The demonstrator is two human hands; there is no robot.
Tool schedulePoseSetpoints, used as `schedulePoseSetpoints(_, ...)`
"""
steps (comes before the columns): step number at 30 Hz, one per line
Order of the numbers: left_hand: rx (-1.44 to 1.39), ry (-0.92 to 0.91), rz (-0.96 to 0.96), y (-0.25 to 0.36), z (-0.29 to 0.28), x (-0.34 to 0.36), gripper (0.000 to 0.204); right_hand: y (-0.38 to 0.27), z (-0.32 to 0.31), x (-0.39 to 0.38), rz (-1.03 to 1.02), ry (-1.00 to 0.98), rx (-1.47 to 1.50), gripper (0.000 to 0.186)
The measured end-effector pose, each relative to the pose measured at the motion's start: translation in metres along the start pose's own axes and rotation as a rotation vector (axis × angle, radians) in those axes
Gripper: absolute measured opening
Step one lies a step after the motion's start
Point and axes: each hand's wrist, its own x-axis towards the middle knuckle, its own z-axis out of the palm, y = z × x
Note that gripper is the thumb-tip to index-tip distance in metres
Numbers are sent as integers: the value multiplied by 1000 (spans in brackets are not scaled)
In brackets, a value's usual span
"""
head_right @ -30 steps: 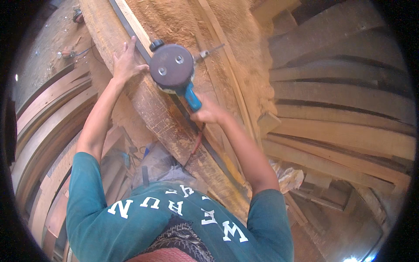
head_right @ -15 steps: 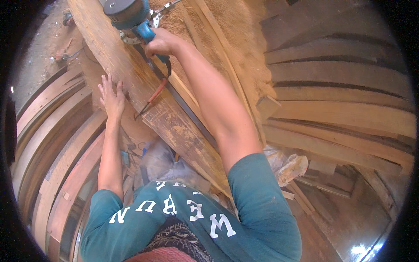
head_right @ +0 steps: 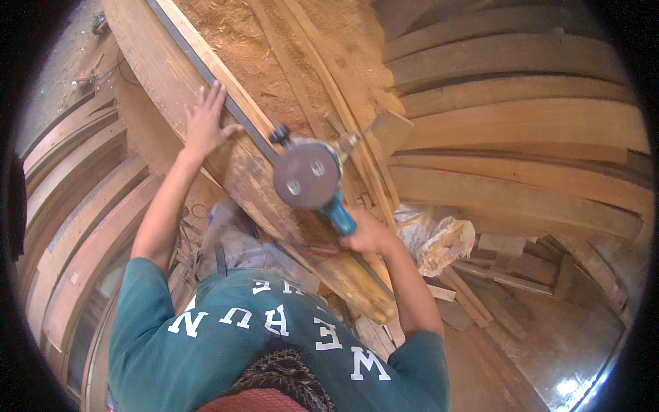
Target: The person uses a power planer to smooth a long piece of wood, then uses a router along the edge of the same wood piece.
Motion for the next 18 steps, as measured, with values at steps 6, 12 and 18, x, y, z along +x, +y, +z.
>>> schedulePoseSetpoints(6,76,-16,-69,8,1,9,116,124,28,-120,179,-155,76,49)
schedulePoseSetpoints(12,74,10,-97,4,11,9,119,154,31,-115,-25,-90,65,50)
schedulePoseSetpoints(18,91,-5,-119,11,13,7,119,169,30,-85,52,-141,94,39)
